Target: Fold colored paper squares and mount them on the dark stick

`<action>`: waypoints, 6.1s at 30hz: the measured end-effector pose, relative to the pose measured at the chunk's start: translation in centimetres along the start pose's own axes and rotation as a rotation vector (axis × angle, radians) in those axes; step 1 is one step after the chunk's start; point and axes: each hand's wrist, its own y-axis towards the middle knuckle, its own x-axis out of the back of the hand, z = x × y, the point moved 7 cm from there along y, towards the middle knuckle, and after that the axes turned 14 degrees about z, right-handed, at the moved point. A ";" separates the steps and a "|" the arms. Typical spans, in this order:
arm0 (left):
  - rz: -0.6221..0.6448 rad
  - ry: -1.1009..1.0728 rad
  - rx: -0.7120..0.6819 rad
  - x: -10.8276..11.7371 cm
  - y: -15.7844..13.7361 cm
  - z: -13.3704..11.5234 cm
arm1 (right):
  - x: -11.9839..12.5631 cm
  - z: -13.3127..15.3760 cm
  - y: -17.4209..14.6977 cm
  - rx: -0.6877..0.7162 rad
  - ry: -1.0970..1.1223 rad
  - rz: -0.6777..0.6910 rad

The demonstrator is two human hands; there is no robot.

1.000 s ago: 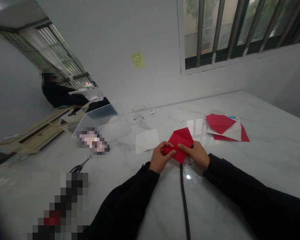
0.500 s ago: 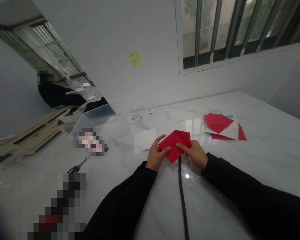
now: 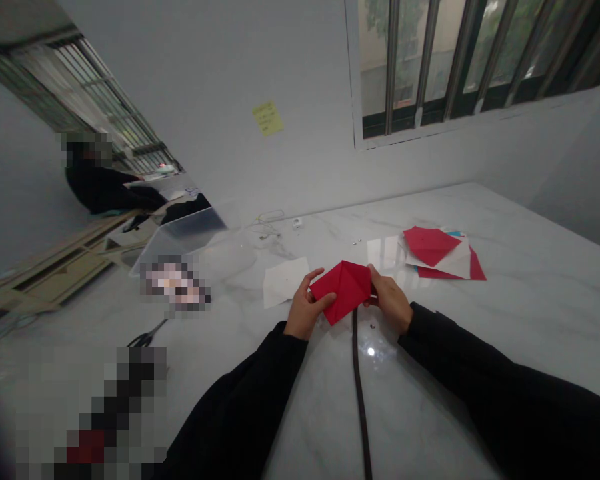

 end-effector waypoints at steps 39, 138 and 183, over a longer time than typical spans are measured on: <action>0.033 0.066 0.004 -0.4 -0.2 0.1 | -1.3 -0.3 0.0 -0.025 -0.293 0.173; -0.155 0.000 0.008 1.8 0.1 1.4 | 1.8 1.1 0.4 0.006 -0.922 0.428; -0.046 0.058 0.050 -0.3 0.2 2.2 | -0.2 3.1 -0.3 0.342 -0.794 0.126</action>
